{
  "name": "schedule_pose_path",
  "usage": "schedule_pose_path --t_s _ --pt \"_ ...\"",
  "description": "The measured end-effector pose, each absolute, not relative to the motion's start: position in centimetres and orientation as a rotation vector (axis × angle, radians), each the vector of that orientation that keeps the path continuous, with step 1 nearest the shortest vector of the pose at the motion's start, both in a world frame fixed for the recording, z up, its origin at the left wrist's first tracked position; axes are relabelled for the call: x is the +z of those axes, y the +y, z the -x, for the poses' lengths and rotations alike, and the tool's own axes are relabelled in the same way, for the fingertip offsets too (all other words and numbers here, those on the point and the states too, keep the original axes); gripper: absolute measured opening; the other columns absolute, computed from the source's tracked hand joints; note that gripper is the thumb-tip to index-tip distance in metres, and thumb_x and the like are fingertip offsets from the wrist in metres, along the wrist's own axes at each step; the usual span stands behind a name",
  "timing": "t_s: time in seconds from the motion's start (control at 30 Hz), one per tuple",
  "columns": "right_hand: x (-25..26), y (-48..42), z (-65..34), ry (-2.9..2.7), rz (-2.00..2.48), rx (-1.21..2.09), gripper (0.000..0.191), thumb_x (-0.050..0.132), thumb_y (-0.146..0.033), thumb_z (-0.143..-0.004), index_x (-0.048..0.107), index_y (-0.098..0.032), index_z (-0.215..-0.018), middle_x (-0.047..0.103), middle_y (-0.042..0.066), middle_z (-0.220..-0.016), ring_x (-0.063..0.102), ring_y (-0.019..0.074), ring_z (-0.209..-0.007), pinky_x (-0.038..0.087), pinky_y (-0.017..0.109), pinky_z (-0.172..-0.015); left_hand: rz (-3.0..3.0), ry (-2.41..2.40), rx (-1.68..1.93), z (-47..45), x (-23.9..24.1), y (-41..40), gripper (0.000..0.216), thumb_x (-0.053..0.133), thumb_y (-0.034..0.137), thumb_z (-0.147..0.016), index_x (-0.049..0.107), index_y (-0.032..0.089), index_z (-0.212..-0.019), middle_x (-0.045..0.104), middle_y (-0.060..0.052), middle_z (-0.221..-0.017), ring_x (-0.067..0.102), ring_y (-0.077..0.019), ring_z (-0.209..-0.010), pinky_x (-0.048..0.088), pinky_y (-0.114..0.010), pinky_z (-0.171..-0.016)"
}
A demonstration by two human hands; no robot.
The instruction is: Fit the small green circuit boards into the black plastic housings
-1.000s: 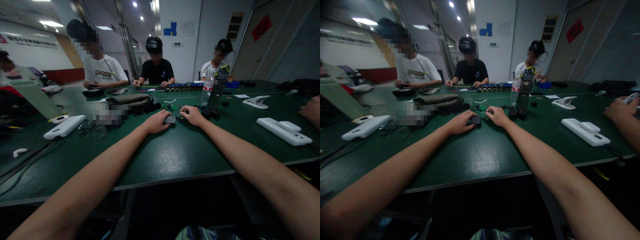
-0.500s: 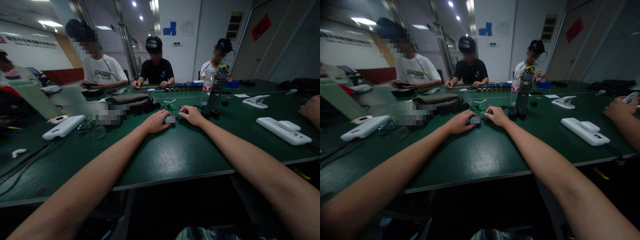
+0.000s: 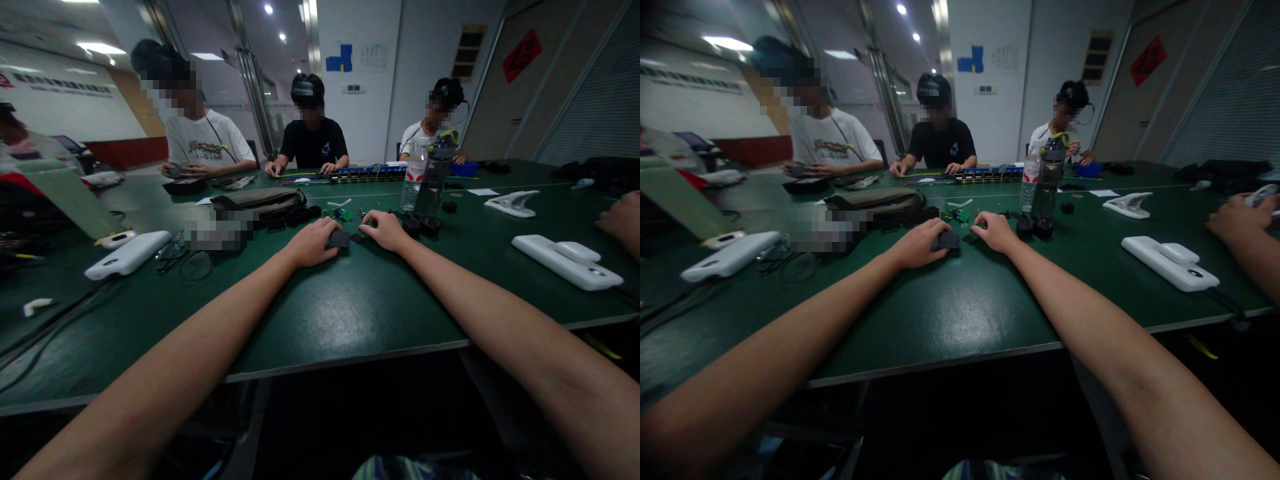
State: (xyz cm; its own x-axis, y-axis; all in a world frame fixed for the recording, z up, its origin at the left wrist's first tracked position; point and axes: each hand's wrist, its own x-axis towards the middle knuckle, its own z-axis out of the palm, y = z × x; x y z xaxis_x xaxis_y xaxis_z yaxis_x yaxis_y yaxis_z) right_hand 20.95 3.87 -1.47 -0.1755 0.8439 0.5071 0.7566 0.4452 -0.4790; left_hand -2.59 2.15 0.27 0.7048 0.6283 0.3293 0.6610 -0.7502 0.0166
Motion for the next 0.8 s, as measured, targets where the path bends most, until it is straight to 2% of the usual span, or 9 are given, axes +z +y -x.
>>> schedule_pose_path --t_s 0.2,0.37,0.8 --pt "-1.66 4.03 -20.99 -1.944 1.4 0.182 0.003 0.07 -0.02 -0.081 0.069 -0.018 -0.08 0.069 0.004 -0.081 0.06 0.0181 -0.076 0.041 0.029 -0.074 2.789 -1.076 -0.528 2.5 0.33 1.94 0.039 0.057 0.033 -0.081 0.052 0.018 -0.117 0.061 -0.013 -0.116 0.06 -0.0304 -0.11 0.049 -0.045 -0.099" --pt "-1.79 4.16 -21.03 -1.939 1.433 0.187 0.003 0.07 -0.021 -0.082 0.07 -0.018 -0.08 0.07 0.004 -0.08 0.06 0.0175 -0.074 0.041 0.028 -0.073 2.77 -1.109 -0.52 2.4 0.49 1.78 0.039 0.056 0.033 -0.08 0.051 0.018 -0.116 0.064 -0.013 -0.114 0.062 -0.0298 -0.106 0.05 -0.044 -0.097" --pt "-1.62 3.86 -20.92 -1.957 1.5 0.191 0.016 0.064 -0.025 -0.088 0.075 -0.016 -0.096 0.073 0.005 -0.087 0.063 0.0167 -0.079 0.043 0.025 -0.076 2.738 -1.15 -0.498 2.23 0.58 1.69 0.041 0.055 0.033 -0.08 0.051 0.017 -0.118 0.068 -0.013 -0.109 0.066 -0.0299 -0.1 0.052 -0.042 -0.092"
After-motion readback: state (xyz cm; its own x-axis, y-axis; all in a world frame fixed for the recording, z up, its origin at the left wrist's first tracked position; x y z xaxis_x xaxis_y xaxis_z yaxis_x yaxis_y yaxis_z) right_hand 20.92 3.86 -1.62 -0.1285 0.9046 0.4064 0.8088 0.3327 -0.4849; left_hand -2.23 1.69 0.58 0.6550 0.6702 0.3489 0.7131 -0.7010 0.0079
